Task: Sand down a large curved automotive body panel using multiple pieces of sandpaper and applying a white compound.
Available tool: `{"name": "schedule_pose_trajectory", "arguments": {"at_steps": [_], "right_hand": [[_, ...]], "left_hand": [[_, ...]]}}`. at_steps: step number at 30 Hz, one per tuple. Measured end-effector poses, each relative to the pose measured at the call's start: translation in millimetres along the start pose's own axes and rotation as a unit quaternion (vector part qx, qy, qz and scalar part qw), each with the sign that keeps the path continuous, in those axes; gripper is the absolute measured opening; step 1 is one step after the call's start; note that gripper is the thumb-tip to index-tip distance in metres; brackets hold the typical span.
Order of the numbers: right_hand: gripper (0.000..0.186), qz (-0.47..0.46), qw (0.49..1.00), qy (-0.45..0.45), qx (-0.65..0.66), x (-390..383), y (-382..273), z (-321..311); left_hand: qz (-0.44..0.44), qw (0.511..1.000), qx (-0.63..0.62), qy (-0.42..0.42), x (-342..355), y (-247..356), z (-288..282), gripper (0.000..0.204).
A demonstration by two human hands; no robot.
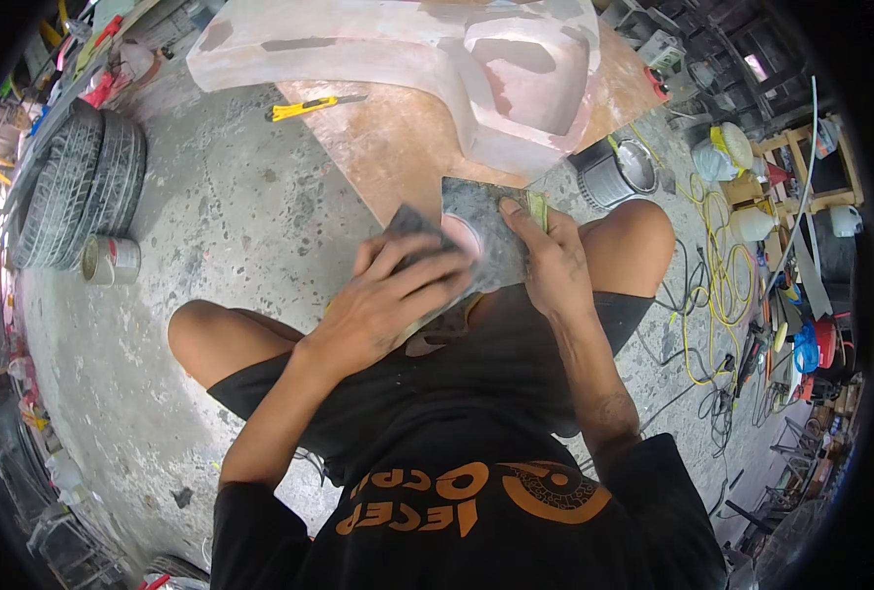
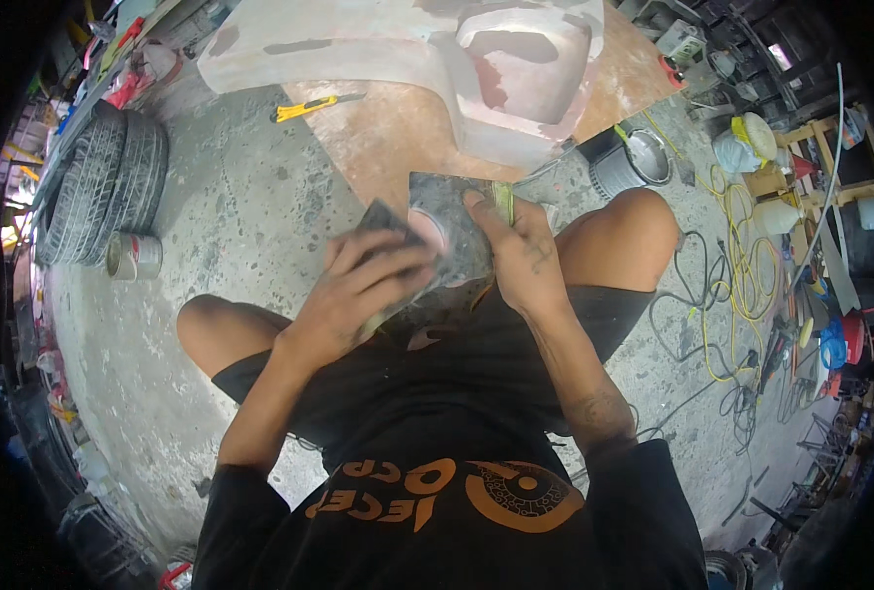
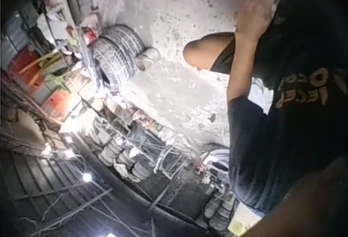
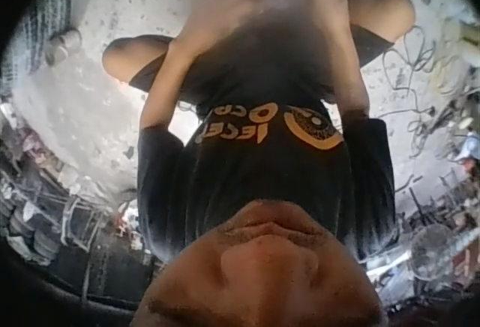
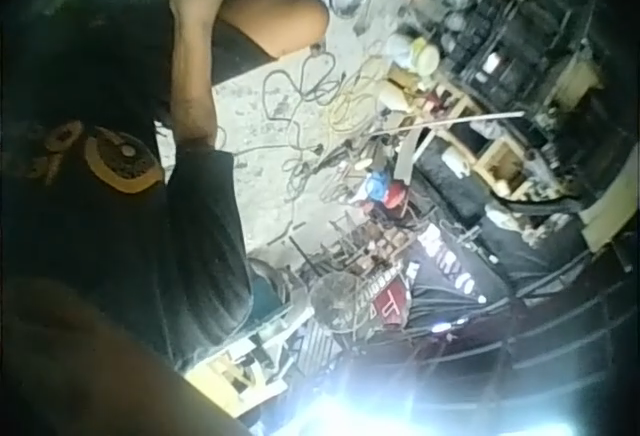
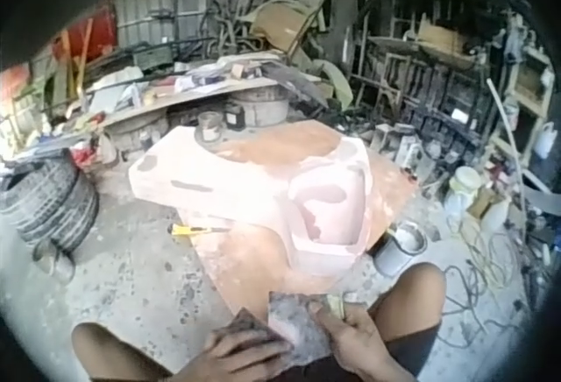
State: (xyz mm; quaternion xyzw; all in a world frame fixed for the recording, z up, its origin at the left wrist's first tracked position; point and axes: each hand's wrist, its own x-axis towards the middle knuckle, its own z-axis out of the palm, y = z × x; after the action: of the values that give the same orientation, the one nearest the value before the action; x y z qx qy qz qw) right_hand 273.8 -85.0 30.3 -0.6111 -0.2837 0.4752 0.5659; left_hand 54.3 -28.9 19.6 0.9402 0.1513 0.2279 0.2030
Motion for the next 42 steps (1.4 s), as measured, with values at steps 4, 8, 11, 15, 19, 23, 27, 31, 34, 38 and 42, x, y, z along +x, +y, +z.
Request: {"name": "schedule_pose_trajectory", "arguments": {"at_steps": [4,8,11,15,19,23,27,31,34,38,42], "right_hand": [[0.026,0.040,0.988,0.024,0.148,7.5,13.5,-14.6],[0.025,0.010,0.989,-0.006,0.146,0.3,9.5,-3.1],[0.025,0.011,0.990,0.024,0.141,4.4,10.4,-13.8],[0.025,-0.009,1.000,0.003,-0.013,1.1,14.8,-22.1],[0.027,0.032,0.993,0.022,0.114,10.5,18.5,-20.6],[0.027,-0.008,0.997,0.028,0.078,4.2,15.9,-22.1],[0.028,-0.025,0.995,0.027,0.097,-0.5,2.6,-15.5],[0.026,-0.019,1.000,0.024,0.002,3.5,13.1,-32.9],[0.026,-0.017,0.999,0.033,0.018,8.4,20.7,-28.2],[0.026,0.004,0.996,0.050,0.080,4.3,23.6,-24.7],[0.027,0.007,0.998,0.018,0.060,2.0,20.7,-20.7]], "left_hand": [[0.008,0.998,-0.061,-0.012,-18.1,-16.4,-30.6,0.050],[0.040,0.991,-0.091,0.091,1.4,-12.3,20.7,0.056],[-0.092,0.996,0.012,0.014,-21.4,-49.5,27.5,0.065],[-0.029,0.997,-0.029,0.059,18.9,-10.3,3.2,0.062],[0.025,0.997,-0.024,-0.065,-4.6,-3.5,-15.9,0.055],[-0.002,0.994,-0.093,0.051,14.8,10.5,-4.4,0.055],[-0.051,0.997,0.029,0.046,-13.1,-35.7,38.6,0.057],[-0.058,0.994,-0.022,0.088,8.0,-17.1,8.7,0.056],[0.004,1.000,0.022,-0.017,18.1,10.5,2.9,0.048],[-0.028,0.997,0.060,0.038,20.0,22.8,-22.8,0.034],[0.007,1.000,0.027,-0.011,18.5,12.5,-12.2,0.037]]}}
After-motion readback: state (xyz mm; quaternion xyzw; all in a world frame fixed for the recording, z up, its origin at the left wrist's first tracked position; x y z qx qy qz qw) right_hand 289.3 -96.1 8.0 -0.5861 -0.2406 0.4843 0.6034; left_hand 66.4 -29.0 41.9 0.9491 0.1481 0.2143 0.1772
